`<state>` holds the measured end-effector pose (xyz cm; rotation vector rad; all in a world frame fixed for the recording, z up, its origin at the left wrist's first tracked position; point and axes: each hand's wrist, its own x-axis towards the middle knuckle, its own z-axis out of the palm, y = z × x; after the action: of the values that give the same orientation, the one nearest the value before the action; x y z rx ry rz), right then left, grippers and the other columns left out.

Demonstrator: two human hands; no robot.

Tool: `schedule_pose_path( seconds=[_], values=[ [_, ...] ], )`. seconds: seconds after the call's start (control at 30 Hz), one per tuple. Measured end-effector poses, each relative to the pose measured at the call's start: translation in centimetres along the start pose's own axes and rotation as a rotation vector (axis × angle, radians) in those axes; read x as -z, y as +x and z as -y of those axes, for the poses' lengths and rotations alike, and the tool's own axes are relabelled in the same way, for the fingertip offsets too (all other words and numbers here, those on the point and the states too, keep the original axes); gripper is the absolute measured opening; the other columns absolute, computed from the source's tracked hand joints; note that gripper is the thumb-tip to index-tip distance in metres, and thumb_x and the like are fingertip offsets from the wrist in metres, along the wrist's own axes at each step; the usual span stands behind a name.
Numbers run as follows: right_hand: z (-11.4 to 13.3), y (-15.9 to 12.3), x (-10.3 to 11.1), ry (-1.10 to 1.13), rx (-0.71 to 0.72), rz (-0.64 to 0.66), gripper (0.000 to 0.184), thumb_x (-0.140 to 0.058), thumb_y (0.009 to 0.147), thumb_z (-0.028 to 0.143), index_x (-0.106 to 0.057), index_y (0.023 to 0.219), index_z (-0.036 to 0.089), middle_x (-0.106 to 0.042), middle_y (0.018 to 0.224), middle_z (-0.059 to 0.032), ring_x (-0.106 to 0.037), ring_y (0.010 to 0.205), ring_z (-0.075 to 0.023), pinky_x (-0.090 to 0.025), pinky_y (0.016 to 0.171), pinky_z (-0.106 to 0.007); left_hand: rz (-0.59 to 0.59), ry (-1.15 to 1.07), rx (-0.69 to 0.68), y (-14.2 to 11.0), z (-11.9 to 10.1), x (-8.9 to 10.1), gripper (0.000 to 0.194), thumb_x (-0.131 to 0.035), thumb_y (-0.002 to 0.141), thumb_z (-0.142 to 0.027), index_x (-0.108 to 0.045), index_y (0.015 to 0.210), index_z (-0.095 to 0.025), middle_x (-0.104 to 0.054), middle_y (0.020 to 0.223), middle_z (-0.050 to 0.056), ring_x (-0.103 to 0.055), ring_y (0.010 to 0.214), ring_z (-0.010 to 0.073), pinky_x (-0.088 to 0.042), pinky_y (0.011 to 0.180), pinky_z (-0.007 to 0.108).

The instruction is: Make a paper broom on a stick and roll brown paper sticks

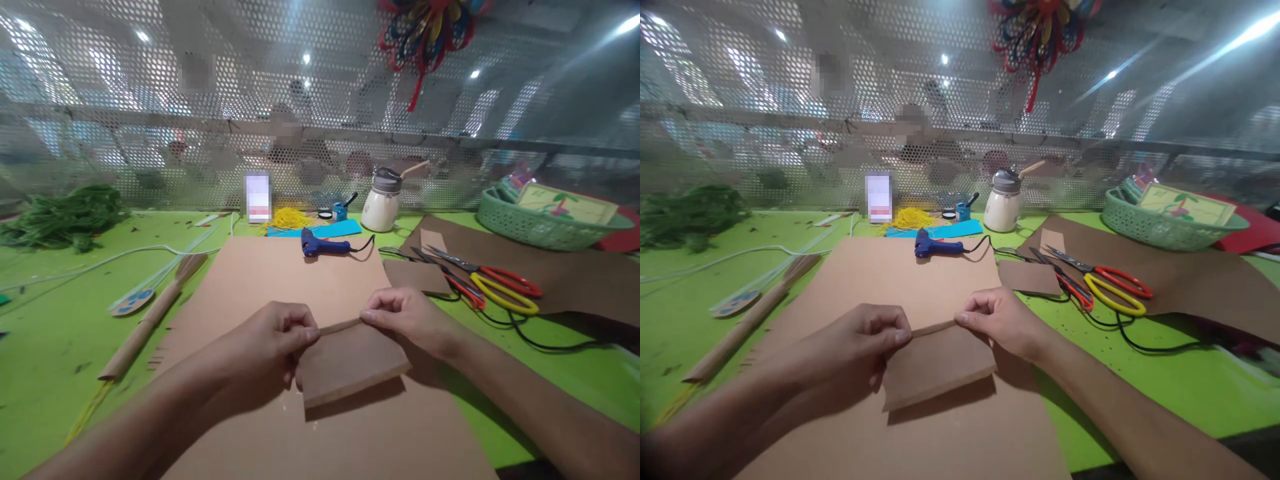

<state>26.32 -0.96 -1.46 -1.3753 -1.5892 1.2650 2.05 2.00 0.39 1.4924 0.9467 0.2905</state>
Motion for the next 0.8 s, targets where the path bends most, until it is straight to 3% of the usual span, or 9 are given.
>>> schedule_pose_path(
  seconds=[0.2,0.33,0.47,0.6,0.7,0.8],
  values=[
    [0.8,-0.3,-0.3,-0.341,0.425,-0.068,0.015,-0.066,0.084,0.02,-0.071,0.071,0.017,-0.062,0.077,-0.0039,-0.058,0.078,-0.0171,-0.044,0.071,-0.03,-0.075,0.241,-0.091,-0.1,-0.4,0.2,0.024,-0.053,0.083,-0.034,-0.056,0.067,-0.017,-0.053,0.055,-0.004,-0.048,0.052,0.0107,-0.036,0.052,0.023],
    [0.6,-0.4,-0.3,-0.495,0.59,-0.086,0.017,-0.062,0.088,0.016,-0.072,0.074,0.017,-0.06,0.073,-0.0039,-0.056,0.076,-0.0174,-0.045,0.067,-0.03,-0.276,0.452,-0.211,0.1,0.1,-0.2,0.02,-0.052,0.082,-0.022,-0.062,0.065,-0.018,-0.058,0.066,-0.001,-0.054,0.062,0.0128,-0.038,0.056,0.024],
    [1.3,-0.4,0.0,-0.668,0.764,-0.149,0.019,-0.057,0.091,0.014,-0.071,0.079,0.016,-0.057,0.075,-0.0052,-0.053,0.075,-0.0183,-0.043,0.063,-0.031,-0.428,0.725,-0.585,0.2,0.5,-0.1,0.02,-0.053,0.084,-0.017,-0.07,0.073,-0.018,-0.059,0.076,0.002,-0.056,0.068,0.013,-0.04,0.057,0.024],
    [3.8,-1.2,0.8,-0.929,0.981,-0.265,0.025,-0.049,0.093,0.01,-0.069,0.081,0.017,-0.057,0.074,-0.007,-0.046,0.074,-0.0206,-0.04,0.064,-0.036,-0.651,1.068,-1.007,-1.0,-0.6,0.3,0.024,-0.049,0.088,-0.006,-0.07,0.087,-0.016,-0.057,0.079,0.005,-0.051,0.071,0.014,-0.04,0.059,0.026],
    [4.7,-1.9,1.4,-1.058,1.081,-0.333,0.022,-0.049,0.092,0.009,-0.069,0.089,0.018,-0.059,0.075,-0.0084,-0.044,0.075,-0.0222,-0.039,0.066,-0.039,-0.683,1.3,-1.105,-2.3,-1.8,0.4,0.024,-0.047,0.09,-0.005,-0.068,0.097,-0.015,-0.059,0.081,0.007,-0.048,0.075,0.0174,-0.043,0.064,0.031],
    [3.3,-2.2,1.4,-1.125,1.146,-0.263,0.02,-0.05,0.091,0.009,-0.067,0.095,0.018,-0.059,0.074,-0.0075,-0.044,0.073,-0.0222,-0.037,0.063,-0.038,-0.57,1.419,-1.099,-2.7,-1.9,0.1,0.026,-0.041,0.092,-0.004,-0.065,0.092,-0.014,-0.06,0.082,0.008,-0.046,0.076,0.0191,-0.043,0.066,0.033]
  ],
)
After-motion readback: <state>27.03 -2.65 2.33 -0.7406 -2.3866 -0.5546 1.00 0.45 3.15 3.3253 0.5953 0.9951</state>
